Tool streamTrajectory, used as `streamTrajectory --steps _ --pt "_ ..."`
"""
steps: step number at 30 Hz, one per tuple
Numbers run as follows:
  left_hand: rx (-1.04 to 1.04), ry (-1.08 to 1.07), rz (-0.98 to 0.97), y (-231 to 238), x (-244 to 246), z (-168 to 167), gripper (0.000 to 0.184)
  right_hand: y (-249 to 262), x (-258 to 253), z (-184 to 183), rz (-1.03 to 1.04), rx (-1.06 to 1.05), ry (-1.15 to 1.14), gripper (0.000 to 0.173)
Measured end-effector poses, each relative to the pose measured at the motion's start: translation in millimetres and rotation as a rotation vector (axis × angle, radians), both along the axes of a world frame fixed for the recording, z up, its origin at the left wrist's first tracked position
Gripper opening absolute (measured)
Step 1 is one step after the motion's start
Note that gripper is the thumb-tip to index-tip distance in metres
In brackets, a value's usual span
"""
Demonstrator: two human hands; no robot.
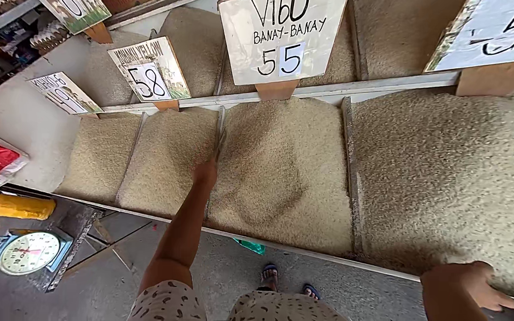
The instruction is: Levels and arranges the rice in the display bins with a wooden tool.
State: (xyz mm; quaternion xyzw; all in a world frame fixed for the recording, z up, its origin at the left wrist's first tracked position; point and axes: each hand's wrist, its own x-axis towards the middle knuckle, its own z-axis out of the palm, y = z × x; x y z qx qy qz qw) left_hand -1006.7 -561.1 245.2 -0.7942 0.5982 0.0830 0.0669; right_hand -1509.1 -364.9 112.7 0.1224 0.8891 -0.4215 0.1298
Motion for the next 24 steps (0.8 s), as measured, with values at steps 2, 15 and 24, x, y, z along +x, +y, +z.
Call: streamTrajectory --steps 2,15,24 --pt "-0.026 0.034 0.011 11 1 1 0.04 0 -1 0 0.007 0.013 0.001 0.083" --pt "-0.002 0.07 0.119 84 24 -21 0.039 4 -5 -9 0.066 0.06 0.02 0.083" --pt "-0.015 0.157 0.162 107 30 -24 0.04 5 -6 -10 0.068 0.036 0.024 0.082"
